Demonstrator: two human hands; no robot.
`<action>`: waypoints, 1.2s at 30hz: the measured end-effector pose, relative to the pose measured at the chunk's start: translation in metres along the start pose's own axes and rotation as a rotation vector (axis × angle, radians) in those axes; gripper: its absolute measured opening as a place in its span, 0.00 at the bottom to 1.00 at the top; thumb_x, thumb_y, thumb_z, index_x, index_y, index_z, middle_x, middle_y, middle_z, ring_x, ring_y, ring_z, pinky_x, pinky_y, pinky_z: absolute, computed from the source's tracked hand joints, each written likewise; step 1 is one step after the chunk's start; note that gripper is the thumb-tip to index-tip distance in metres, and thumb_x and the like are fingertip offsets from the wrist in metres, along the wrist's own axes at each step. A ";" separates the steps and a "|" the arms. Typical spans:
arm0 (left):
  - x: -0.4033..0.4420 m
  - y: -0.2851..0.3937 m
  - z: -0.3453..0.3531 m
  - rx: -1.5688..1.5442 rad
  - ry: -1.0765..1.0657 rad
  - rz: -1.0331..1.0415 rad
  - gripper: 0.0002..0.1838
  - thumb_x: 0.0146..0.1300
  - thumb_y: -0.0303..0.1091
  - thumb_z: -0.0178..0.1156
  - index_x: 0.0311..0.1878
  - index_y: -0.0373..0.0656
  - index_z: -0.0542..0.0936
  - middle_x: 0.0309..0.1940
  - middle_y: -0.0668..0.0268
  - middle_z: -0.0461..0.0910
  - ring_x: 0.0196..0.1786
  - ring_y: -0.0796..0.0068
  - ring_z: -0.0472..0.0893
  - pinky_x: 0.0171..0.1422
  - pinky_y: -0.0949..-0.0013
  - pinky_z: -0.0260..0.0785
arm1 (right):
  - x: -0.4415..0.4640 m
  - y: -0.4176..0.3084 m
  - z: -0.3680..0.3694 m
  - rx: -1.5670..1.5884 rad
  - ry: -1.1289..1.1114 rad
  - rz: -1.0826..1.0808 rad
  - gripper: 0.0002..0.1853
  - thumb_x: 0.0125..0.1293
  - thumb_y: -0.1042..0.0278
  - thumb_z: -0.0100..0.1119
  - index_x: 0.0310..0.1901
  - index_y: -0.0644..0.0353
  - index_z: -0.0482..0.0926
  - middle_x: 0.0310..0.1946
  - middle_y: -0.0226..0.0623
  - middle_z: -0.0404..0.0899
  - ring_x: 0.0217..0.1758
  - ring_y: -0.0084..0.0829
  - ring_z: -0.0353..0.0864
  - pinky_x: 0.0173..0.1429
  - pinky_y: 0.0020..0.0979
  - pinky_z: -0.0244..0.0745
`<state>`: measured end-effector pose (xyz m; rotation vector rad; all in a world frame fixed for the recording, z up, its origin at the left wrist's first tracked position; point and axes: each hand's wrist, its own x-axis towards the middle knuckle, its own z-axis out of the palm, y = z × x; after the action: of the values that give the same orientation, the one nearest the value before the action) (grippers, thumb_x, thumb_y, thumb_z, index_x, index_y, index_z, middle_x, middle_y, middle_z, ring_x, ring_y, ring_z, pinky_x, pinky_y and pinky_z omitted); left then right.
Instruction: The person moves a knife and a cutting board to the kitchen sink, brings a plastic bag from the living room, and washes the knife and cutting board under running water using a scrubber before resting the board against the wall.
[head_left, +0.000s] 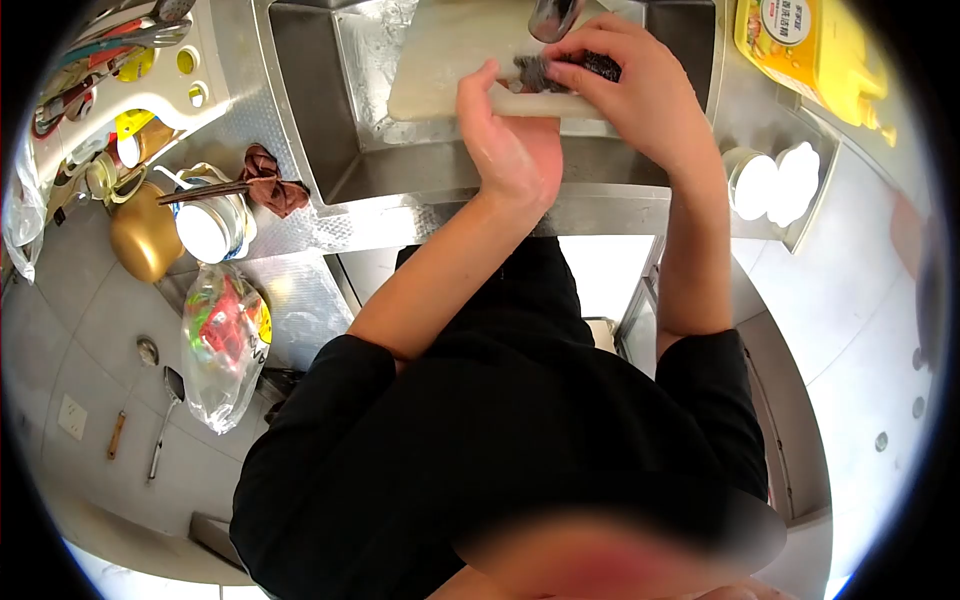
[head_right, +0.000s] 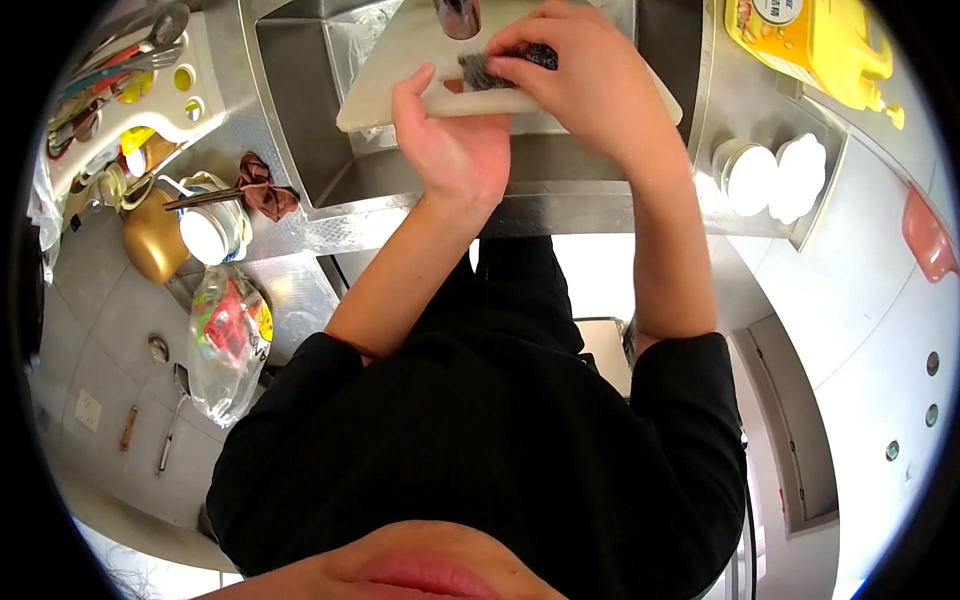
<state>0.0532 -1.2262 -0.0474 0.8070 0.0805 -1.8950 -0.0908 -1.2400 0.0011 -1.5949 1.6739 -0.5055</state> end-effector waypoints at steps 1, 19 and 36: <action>-0.002 0.001 0.002 -0.003 -0.001 0.001 0.21 0.70 0.46 0.56 0.60 0.46 0.70 0.60 0.67 0.71 0.65 0.67 0.70 0.71 0.53 0.61 | -0.001 0.007 -0.004 -0.003 0.000 -0.002 0.11 0.64 0.71 0.69 0.48 0.61 0.86 0.44 0.32 0.82 0.48 0.28 0.82 0.56 0.29 0.75; -0.006 0.001 -0.004 -0.105 0.089 0.039 0.23 0.58 0.36 0.54 0.56 0.38 0.69 0.60 0.60 0.70 0.64 0.58 0.71 0.73 0.47 0.62 | 0.015 0.100 -0.024 0.037 -0.327 0.083 0.12 0.70 0.68 0.64 0.50 0.64 0.83 0.39 0.37 0.85 0.40 0.30 0.82 0.49 0.31 0.77; -0.007 -0.011 -0.008 -0.011 0.125 0.089 0.22 0.58 0.41 0.53 0.56 0.45 0.73 0.55 0.66 0.75 0.62 0.59 0.72 0.67 0.45 0.65 | 0.017 0.103 -0.049 0.057 -0.589 -0.094 0.10 0.65 0.78 0.60 0.48 0.62 0.82 0.46 0.34 0.80 0.51 0.28 0.78 0.60 0.30 0.73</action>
<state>0.0503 -1.2125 -0.0532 0.9066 0.1304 -1.7582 -0.1952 -1.2523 -0.0473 -1.5874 1.1361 -0.1031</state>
